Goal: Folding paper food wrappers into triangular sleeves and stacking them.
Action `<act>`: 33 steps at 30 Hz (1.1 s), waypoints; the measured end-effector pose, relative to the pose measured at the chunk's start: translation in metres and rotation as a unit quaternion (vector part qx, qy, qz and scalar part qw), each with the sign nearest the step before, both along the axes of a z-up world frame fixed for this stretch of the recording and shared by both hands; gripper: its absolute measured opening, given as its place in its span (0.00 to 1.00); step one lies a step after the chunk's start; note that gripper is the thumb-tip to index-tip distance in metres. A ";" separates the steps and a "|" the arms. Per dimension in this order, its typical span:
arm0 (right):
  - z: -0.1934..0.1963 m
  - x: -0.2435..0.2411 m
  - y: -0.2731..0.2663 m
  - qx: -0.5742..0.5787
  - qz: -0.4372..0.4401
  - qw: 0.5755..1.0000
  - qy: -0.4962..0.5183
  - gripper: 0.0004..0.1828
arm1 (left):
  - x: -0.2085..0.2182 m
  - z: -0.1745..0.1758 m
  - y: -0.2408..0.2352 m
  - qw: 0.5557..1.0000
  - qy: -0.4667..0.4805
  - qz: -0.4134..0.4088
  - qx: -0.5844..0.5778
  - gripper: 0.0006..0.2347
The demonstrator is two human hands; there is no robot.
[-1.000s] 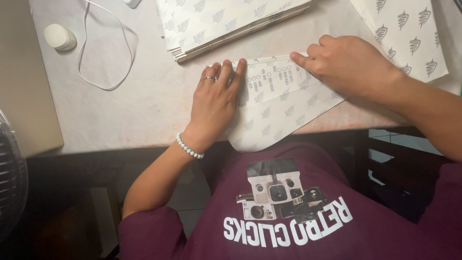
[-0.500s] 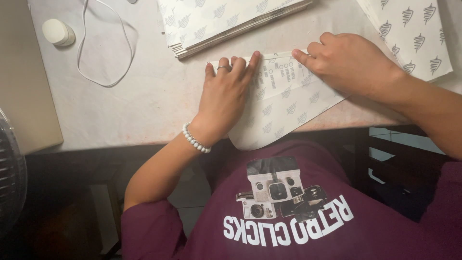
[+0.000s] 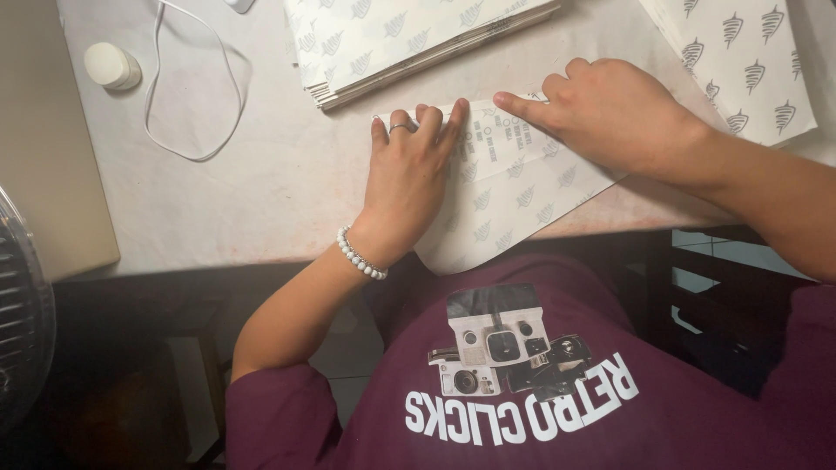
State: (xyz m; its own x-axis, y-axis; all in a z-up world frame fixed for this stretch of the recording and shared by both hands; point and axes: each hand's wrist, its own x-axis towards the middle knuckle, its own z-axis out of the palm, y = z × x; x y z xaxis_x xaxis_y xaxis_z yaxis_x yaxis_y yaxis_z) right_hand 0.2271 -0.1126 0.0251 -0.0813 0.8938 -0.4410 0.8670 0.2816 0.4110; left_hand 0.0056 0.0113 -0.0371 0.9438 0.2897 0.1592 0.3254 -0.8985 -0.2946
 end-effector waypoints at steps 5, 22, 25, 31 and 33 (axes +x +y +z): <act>-0.007 0.009 -0.006 0.031 0.023 0.999 0.006 0.48 | 0.002 -0.003 -0.006 0.998 -0.038 -0.006 -0.039 0.26; -0.027 0.034 -0.028 0.104 0.116 0.988 -0.019 0.27 | 0.031 -0.013 -0.021 0.998 -0.043 -0.037 -0.036 0.22; -0.015 0.030 -0.031 0.091 0.055 0.993 0.045 0.35 | 0.033 -0.015 -0.024 0.998 -0.038 -0.029 -0.035 0.23; -0.020 0.041 -0.046 0.131 0.030 0.988 0.071 0.36 | 0.035 -0.007 -0.028 0.998 -0.052 -0.021 -0.025 0.26; -0.032 0.046 -0.048 0.193 0.086 0.975 0.071 0.18 | 0.036 -0.004 -0.029 0.998 -0.045 -0.024 -0.024 0.26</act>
State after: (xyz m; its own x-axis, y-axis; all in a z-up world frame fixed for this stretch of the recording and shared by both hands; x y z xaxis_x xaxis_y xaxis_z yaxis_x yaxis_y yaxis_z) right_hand 0.2728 -0.1602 -0.0072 -0.2814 0.9584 -0.0486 0.8764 0.2773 0.3938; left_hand 0.0417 -0.0176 -0.0415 0.9394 0.2536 0.2308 0.3048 -0.9259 -0.2231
